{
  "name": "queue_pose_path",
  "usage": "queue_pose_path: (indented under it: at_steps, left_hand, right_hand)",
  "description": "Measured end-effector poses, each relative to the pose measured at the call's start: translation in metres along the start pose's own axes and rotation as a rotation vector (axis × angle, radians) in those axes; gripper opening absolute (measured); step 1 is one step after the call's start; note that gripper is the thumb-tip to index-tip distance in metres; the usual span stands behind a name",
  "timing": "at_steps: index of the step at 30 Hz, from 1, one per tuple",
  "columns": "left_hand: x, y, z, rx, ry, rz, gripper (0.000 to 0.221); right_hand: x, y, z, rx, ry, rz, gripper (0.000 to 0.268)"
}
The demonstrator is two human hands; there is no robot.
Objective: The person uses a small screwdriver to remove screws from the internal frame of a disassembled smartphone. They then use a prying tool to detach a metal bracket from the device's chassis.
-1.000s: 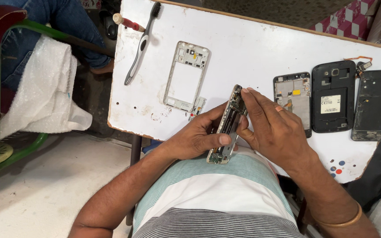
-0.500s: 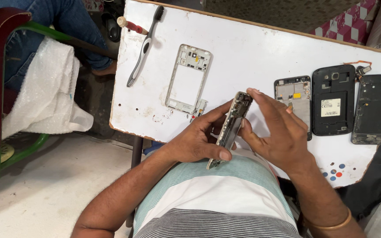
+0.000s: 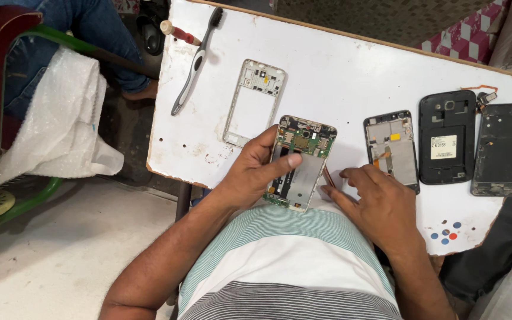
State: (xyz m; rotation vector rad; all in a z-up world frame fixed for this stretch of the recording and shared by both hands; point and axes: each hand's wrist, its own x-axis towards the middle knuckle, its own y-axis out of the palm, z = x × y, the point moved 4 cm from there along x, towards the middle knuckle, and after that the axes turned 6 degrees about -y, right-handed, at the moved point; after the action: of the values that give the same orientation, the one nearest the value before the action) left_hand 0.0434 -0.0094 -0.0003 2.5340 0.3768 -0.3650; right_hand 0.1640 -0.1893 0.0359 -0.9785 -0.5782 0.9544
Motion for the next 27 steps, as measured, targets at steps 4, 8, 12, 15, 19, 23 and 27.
queue_pose_path:
  at_steps: [4, 8, 12, 15, 19, 23, 27]
  left_hand:
    - [-0.001, 0.006, -0.01, 0.063, 0.058, 0.02, 0.047]
    - [0.002, 0.003, -0.005, -0.272, -0.135, -0.004, 0.045]
    - [-0.001, -0.003, -0.007, -0.391, -0.157, 0.023, 0.045]
    - [0.0, -0.004, -0.009, -0.363, -0.155, 0.005, 0.046]
    - [0.002, -0.008, -0.008, -0.361, -0.151, -0.042, 0.044]
    - [0.003, -0.012, -0.007, -0.361, -0.052, -0.05, 0.041]
    - [0.004, -0.01, -0.004, -0.34, -0.11, -0.098, 0.037]
  right_hand:
    - [0.007, 0.004, 0.006, 0.009, -0.023, 0.004, 0.03]
    - [0.007, 0.01, 0.007, 0.019, -0.02, 0.019, 0.021]
    - [0.008, 0.013, 0.007, 0.012, 0.001, 0.041, 0.017]
    - [0.008, 0.011, 0.009, 0.045, 0.027, 0.019, 0.016]
    - [0.003, 0.005, 0.001, 0.202, 0.155, -0.052, 0.017]
    - [-0.003, -0.004, -0.009, 0.94, 0.1, -0.251, 0.026]
    - [-0.009, -0.008, -0.018, 1.207, 0.167, -0.35, 0.029]
